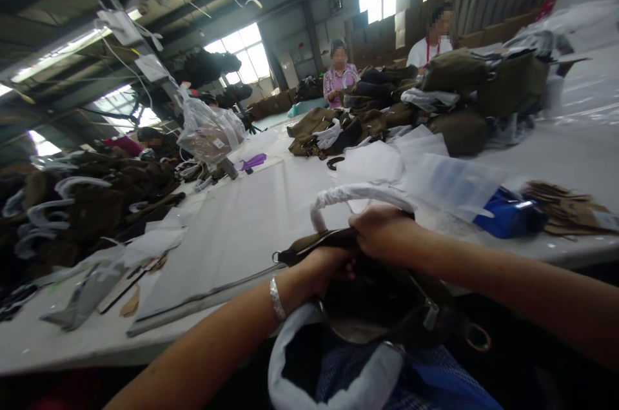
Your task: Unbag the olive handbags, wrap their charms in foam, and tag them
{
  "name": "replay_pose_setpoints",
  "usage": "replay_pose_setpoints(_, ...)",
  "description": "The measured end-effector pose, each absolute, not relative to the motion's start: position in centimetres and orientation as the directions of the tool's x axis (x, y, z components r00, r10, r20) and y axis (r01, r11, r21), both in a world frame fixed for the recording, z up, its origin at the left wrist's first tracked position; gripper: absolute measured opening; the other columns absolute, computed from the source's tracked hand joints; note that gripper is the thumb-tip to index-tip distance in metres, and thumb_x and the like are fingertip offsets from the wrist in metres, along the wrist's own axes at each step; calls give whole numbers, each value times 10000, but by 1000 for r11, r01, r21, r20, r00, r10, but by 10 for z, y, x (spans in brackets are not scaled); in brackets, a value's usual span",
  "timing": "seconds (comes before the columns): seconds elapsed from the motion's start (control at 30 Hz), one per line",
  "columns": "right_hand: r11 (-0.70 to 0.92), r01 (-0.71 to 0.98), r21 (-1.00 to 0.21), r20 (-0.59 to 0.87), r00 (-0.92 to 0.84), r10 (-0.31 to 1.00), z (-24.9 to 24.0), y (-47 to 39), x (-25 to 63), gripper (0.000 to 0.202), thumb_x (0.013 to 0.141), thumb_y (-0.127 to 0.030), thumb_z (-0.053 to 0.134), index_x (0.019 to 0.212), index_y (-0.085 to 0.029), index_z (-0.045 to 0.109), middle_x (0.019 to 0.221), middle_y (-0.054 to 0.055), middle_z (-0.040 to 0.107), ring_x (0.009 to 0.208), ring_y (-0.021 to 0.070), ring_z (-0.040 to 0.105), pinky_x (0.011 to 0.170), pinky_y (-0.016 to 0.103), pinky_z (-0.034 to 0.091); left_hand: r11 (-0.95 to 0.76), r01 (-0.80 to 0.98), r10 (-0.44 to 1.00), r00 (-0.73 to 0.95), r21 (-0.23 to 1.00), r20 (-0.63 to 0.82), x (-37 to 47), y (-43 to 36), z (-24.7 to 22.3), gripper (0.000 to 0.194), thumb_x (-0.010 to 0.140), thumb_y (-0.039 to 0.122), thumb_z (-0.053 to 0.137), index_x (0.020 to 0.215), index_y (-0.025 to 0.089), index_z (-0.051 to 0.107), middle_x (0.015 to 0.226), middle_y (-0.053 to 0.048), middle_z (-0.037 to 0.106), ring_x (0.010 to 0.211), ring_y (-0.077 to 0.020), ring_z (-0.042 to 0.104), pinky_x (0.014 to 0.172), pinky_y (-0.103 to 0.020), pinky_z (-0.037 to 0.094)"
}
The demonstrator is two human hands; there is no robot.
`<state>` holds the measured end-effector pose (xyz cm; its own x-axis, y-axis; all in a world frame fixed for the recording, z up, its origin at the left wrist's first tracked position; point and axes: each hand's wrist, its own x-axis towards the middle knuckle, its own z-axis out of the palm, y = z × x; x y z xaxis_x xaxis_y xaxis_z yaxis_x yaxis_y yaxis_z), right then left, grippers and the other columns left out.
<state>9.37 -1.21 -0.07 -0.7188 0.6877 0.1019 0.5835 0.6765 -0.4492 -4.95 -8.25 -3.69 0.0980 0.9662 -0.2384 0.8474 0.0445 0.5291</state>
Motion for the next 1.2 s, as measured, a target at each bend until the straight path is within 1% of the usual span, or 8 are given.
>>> replay_pose_setpoints(0.13, 692, 660, -294, 100, -698, 709, -3, -3, 98, 115, 708, -48, 670, 707, -144, 734, 778, 207, 739, 755, 370, 722, 674, 425, 537, 61, 884, 952, 87, 463, -293, -53, -88, -32, 542, 1055, 267, 189, 1095, 103, 704, 810, -23, 762, 632, -107, 701, 561, -160, 524)
replay_pose_setpoints(0.3, 720, 643, -261, 153, -709, 688, -4, 12, 104, 145, 717, -63, 707, 606, -154, 691, 645, 155, 689, 620, 287, 666, 584, 366, 478, 16, 970, 964, 50, 242, -262, -67, -80, -10, 365, 996, 284, 463, 982, 97, 776, 998, -143, 786, 961, -289, 745, 901, -384, 563)
replay_pose_setpoints(0.43, 727, 653, -211, 64, -733, 677, -1, 17, 111, 139, 763, -29, 686, 706, -135, 756, 623, 170, 689, 558, 280, 653, 525, 351, 437, 63, 995, 971, -43, 76, -236, -81, -67, 2, 409, 979, 282, 436, 931, 91, 794, 989, -225, 779, 969, -346, 750, 882, -444, 561)
replay_pose_setpoints(0.7, 707, 693, -136, -279, -712, 644, 30, 22, 104, 240, 870, -31, 607, 1013, -70, 796, 908, 264, 762, 889, 393, 755, 737, 444, 569, 168, 985, 950, -171, -32, -263, -95, -47, 3, 379, 930, 194, 447, 913, 60, 801, 946, -257, 774, 923, -364, 756, 771, -407, 548)
replay_pose_setpoints(0.8, 699, 706, -115, -344, -688, 639, 39, 23, 98, 273, 895, -33, 579, 1084, -47, 776, 963, 278, 760, 952, 412, 750, 790, 481, 577, 140, 989, 944, -116, 55, -310, -101, -45, 6, 395, 970, 296, 460, 870, 120, 799, 859, -163, 783, 831, -273, 750, 727, -323, 533)
replay_pose_setpoints(0.93, 688, 719, -100, -388, -665, 638, 39, 23, 96, 305, 940, -66, 537, 1152, -49, 756, 1017, 277, 758, 1011, 414, 738, 845, 495, 568, 214, 787, 868, 118, 579, -482, -117, -52, 16, 459, 989, 509, 482, 921, 162, 774, 686, -28, 717, 584, -143, 629, 554, -229, 452)
replay_pose_setpoints(1.03, 684, 722, -102, -391, -661, 640, 32, 27, 99, 310, 942, -77, 536, 1160, -54, 755, 1016, 272, 760, 1002, 416, 739, 829, 488, 569, 291, 453, 838, 305, 843, -453, -128, -57, 21, 364, 934, 481, 644, 988, 153, 791, 902, -65, 773, 807, -168, 679, 733, -242, 503)
replay_pose_setpoints(1.2, 717, 686, -128, -271, -719, 640, 11, 33, 109, 297, 932, -93, 531, 1098, -102, 777, 951, 252, 768, 938, 403, 752, 758, 437, 560, 413, -72, 868, 334, 908, -369, -144, -66, 17, 305, 925, 358, 714, 1158, 173, 781, 1247, -120, 748, 1167, -225, 677, 1019, -290, 497)
